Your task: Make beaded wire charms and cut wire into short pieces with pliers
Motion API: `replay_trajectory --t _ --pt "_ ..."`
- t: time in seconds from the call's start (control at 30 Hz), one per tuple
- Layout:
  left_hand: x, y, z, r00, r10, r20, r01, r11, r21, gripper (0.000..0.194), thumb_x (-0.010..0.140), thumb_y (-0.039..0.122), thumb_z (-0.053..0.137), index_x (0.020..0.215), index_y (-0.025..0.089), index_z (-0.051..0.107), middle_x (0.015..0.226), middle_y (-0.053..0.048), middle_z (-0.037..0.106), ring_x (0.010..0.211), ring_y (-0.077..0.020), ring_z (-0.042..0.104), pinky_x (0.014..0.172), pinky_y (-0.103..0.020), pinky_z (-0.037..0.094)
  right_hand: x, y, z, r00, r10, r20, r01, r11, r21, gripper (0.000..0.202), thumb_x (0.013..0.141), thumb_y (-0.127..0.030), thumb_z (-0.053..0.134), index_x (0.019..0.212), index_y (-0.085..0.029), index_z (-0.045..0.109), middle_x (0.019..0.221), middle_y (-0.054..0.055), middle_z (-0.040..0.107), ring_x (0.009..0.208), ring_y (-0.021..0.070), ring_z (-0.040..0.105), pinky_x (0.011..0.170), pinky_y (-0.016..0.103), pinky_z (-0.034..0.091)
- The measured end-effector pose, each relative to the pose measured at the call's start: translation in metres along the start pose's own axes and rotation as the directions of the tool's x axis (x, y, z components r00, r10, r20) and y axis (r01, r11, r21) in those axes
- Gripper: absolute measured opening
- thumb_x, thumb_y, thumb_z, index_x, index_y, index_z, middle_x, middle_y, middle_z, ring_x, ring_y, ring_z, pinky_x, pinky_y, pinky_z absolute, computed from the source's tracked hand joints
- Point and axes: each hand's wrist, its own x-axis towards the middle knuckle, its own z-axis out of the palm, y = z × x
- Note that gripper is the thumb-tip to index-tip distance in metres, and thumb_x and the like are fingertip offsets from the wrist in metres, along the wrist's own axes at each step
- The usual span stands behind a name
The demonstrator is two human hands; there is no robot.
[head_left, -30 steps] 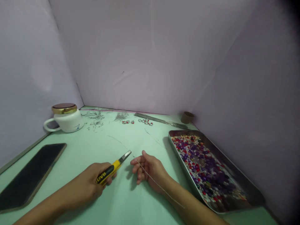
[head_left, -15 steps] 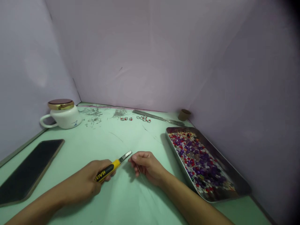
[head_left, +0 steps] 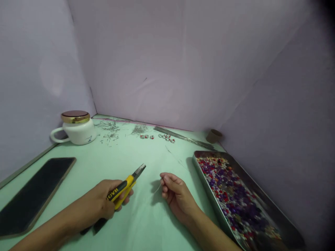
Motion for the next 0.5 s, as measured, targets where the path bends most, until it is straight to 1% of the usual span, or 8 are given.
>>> replay_trajectory --t 0.13,0.27,0.33,0.4,0.5 --pt "0.007 -0.01 0.002 0.995 -0.065 -0.069 0.065 0.998 -0.002 0.031 0.044 0.01 0.043 0.072 0.017 0.054 0.072 -0.001 0.056 0.065 -0.0179 0.05 0.055 -0.026 0.037 0.0 0.001 0.002 0.984 -0.091 -0.152 0.103 0.992 0.075 0.028 0.052 -0.021 0.082 0.071 -0.012 0.064 0.06 -0.001 0.063 0.043 0.0041 0.05 0.04 0.014 0.049" --pt "-0.001 -0.004 0.006 0.991 -0.089 -0.097 0.086 0.996 -0.03 0.026 0.049 0.012 0.047 0.073 0.018 0.056 0.077 -0.002 0.06 0.069 -0.0204 0.053 0.056 -0.028 0.039 -0.001 -0.001 0.003 0.958 -0.139 -0.25 0.173 0.978 0.12 0.029 0.05 -0.022 0.083 0.068 -0.012 0.062 0.062 -0.001 0.065 0.043 0.0034 0.051 0.041 0.013 0.049" --pt "-0.006 -0.002 0.01 0.985 -0.128 -0.113 0.123 0.991 -0.049 0.027 0.052 0.014 0.049 0.076 0.019 0.058 0.077 -0.002 0.061 0.07 -0.0208 0.053 0.057 -0.028 0.039 -0.001 -0.001 0.003 0.951 -0.163 -0.264 0.198 0.973 0.115 0.028 0.051 -0.023 0.082 0.067 -0.013 0.062 0.062 -0.001 0.064 0.043 0.0033 0.051 0.041 0.013 0.049" --pt "-0.007 -0.005 0.018 0.982 -0.149 -0.117 0.142 0.988 -0.063 0.027 0.052 0.014 0.051 0.078 0.019 0.059 0.074 -0.001 0.06 0.068 -0.02 0.053 0.057 -0.027 0.038 -0.002 0.001 0.004 0.946 -0.189 -0.262 0.22 0.971 0.092 0.027 0.052 -0.024 0.082 0.066 -0.013 0.061 0.063 -0.002 0.064 0.044 0.0035 0.051 0.042 0.013 0.049" --pt "-0.002 -0.012 0.033 0.982 -0.168 -0.087 0.161 0.983 -0.084 0.024 0.051 0.014 0.052 0.074 0.019 0.058 0.066 0.001 0.057 0.059 -0.0165 0.048 0.053 -0.025 0.035 -0.003 0.005 0.004 0.942 -0.225 -0.248 0.242 0.97 0.038 0.026 0.056 -0.027 0.08 0.065 -0.013 0.06 0.063 -0.001 0.063 0.045 0.0042 0.051 0.043 0.015 0.049"
